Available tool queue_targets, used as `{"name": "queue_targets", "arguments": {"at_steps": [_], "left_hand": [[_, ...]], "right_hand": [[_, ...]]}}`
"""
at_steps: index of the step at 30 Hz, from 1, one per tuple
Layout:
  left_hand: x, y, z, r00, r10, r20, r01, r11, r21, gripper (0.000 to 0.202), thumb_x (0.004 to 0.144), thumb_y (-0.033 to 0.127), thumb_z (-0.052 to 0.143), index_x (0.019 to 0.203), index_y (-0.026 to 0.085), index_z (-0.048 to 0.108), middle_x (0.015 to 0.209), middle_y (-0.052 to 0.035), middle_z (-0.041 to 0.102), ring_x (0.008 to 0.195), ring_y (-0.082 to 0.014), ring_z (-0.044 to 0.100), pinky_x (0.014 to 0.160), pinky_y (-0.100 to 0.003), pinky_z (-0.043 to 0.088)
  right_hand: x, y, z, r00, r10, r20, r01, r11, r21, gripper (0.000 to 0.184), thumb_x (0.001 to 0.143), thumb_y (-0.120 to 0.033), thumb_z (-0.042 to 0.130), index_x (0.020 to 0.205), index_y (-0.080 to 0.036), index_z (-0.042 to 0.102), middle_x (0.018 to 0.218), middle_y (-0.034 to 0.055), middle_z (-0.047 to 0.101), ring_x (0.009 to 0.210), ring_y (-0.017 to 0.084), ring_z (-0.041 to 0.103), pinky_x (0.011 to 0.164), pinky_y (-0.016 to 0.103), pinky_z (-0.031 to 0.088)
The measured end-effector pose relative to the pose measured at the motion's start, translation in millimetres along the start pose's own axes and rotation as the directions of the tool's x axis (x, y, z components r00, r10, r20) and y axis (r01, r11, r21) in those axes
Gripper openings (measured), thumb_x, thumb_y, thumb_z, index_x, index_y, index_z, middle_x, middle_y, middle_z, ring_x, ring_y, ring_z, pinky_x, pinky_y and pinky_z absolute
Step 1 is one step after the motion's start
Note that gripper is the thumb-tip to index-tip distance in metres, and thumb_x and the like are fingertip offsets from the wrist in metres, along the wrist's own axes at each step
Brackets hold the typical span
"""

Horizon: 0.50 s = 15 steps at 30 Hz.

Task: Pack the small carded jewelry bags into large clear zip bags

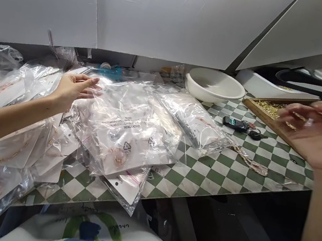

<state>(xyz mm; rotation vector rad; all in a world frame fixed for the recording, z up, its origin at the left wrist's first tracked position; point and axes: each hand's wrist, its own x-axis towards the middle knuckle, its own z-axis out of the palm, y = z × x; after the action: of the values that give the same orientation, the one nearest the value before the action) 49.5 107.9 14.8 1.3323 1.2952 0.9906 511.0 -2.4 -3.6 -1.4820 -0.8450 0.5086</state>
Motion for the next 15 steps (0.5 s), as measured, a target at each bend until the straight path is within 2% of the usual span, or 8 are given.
{"name": "queue_targets", "arguments": {"at_steps": [2, 5, 7, 9, 11, 13, 15], "left_hand": [[3, 0, -2.6, 0.999, -0.020, 0.047, 0.021, 1.000, -0.017, 0.018, 0.095, 0.028, 0.074, 0.092, 0.011, 0.076, 0.105, -0.0151, 0.080, 0.091, -0.0221, 0.080, 0.082, -0.028, 0.064], [9, -4, -8.7, 0.992, -0.080, 0.102, 0.091, 0.990, -0.105, 0.020, 0.094, 0.033, 0.076, 0.097, 0.013, 0.075, 0.124, -0.0185, 0.075, 0.105, -0.0254, 0.078, 0.091, -0.030, 0.064], [11, -7, -13.0, 0.986, -0.098, 0.137, 0.124, 0.973, -0.192, 0.030, 0.089, 0.044, 0.079, 0.100, 0.016, 0.075, 0.136, -0.0196, 0.069, 0.113, -0.0282, 0.075, 0.095, -0.032, 0.063], [12, -10, -16.5, 0.980, -0.087, 0.178, 0.129, 0.963, -0.238, 0.040, 0.085, 0.054, 0.081, 0.100, 0.018, 0.075, 0.140, -0.0198, 0.067, 0.118, -0.0310, 0.073, 0.098, -0.035, 0.063], [11, -10, -18.8, 0.973, -0.043, 0.228, 0.092, 0.974, -0.209, 0.036, 0.081, 0.049, 0.085, 0.097, 0.017, 0.078, 0.133, -0.0188, 0.071, 0.120, -0.0310, 0.072, 0.103, -0.036, 0.061], [10, -8, -20.1, 0.963, 0.003, 0.270, 0.031, 0.992, -0.121, 0.027, 0.077, 0.033, 0.091, 0.097, 0.017, 0.081, 0.122, -0.0153, 0.077, 0.120, -0.0284, 0.072, 0.107, -0.035, 0.058], [6, -5, -21.0, 0.963, 0.027, 0.269, -0.024, 1.000, -0.015, 0.025, 0.073, 0.023, 0.092, 0.096, 0.019, 0.084, 0.116, -0.0126, 0.080, 0.119, -0.0258, 0.073, 0.107, -0.033, 0.057]], "right_hand": [[-3, -6, 25, 0.993, 0.032, 0.116, -0.033, 0.999, 0.005, 0.043, 0.068, -0.049, 0.076, 0.063, -0.022, 0.042, 0.073, 0.0013, 0.036, 0.064, 0.014, 0.040, 0.053, 0.027, 0.023], [-5, -2, 75, 0.946, 0.139, 0.292, -0.086, 0.979, -0.186, 0.029, 0.075, -0.045, 0.084, 0.078, -0.020, 0.070, 0.082, 0.0101, 0.058, 0.068, 0.016, 0.048, 0.056, 0.032, 0.035], [-6, 6, 110, 0.877, 0.219, 0.427, -0.078, 0.943, -0.324, 0.037, 0.076, -0.051, 0.087, 0.089, -0.018, 0.079, 0.092, 0.0161, 0.066, 0.075, 0.020, 0.055, 0.060, 0.035, 0.041], [-8, 13, 142, 0.809, 0.252, 0.531, -0.048, 0.929, -0.368, 0.045, 0.071, -0.059, 0.090, 0.094, -0.021, 0.081, 0.087, 0.0136, 0.069, 0.073, 0.020, 0.056, 0.060, 0.035, 0.042], [-9, 17, 166, 0.734, 0.235, 0.638, 0.018, 0.931, -0.364, 0.045, 0.067, -0.064, 0.090, 0.085, -0.024, 0.081, 0.074, 0.0087, 0.066, 0.068, 0.019, 0.054, 0.058, 0.034, 0.040], [-9, 18, 179, 0.655, 0.185, 0.732, 0.089, 0.944, -0.318, 0.044, 0.065, -0.066, 0.090, 0.076, -0.025, 0.079, 0.068, 0.0062, 0.062, 0.065, 0.017, 0.051, 0.056, 0.032, 0.037], [-8, 18, 182, 0.631, 0.134, 0.764, 0.103, 0.962, -0.253, 0.043, 0.065, -0.065, 0.090, 0.076, -0.025, 0.080, 0.069, 0.0051, 0.062, 0.062, 0.014, 0.046, 0.055, 0.031, 0.035]]}}
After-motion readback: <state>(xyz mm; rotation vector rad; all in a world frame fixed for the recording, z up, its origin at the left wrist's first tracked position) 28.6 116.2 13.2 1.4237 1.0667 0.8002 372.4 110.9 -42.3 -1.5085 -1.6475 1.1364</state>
